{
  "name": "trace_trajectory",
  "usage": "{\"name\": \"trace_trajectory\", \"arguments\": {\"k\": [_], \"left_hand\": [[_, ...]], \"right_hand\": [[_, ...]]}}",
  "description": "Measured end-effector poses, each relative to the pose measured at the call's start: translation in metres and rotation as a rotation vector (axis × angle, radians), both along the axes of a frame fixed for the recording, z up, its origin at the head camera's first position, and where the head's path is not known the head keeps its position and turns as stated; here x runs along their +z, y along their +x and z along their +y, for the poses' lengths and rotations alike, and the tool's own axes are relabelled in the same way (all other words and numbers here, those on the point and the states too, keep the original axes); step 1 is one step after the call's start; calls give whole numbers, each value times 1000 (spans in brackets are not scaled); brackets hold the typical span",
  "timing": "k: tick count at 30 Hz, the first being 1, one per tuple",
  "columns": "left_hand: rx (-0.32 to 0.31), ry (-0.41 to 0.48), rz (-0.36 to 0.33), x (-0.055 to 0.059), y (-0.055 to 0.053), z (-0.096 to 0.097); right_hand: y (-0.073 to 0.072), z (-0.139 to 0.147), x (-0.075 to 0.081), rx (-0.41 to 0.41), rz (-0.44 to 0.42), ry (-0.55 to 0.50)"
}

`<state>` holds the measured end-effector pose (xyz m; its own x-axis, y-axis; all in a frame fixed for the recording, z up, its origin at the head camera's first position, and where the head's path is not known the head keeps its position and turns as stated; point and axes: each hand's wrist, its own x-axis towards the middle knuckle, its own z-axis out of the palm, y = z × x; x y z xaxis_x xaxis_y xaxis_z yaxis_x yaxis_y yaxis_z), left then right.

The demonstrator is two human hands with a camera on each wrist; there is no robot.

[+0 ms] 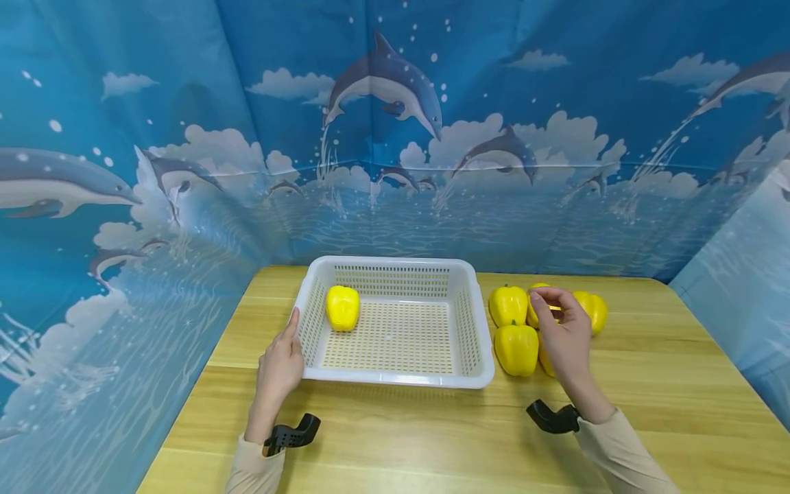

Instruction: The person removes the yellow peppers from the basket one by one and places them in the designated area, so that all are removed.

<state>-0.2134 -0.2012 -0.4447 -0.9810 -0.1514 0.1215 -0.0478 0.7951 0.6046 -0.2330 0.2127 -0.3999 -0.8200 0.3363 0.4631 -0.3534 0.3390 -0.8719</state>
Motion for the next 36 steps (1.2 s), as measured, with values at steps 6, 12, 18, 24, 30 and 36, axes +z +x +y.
{"name": "trace_trajectory", "arguments": {"k": [6,12,18,24,30,36], "left_hand": [[3,-1,5,0,0,-1],[6,10,-11,0,-1,-1],[9,18,-20,0,-2,-1],[10,13,-25,0,-2,-2],[7,12,-17,-1,-2,-2],[9,12,-10,0,0,0]], "right_hand": [[-3,-28,28,189,37,84],[-5,-60,55,343,-16,169],[-30,-82,45,471,-6,200],[-51,-108,34,569,-59,168],[-63,-133,27,617,-153,201],[-75,-153,16,608,-179,281]]}}
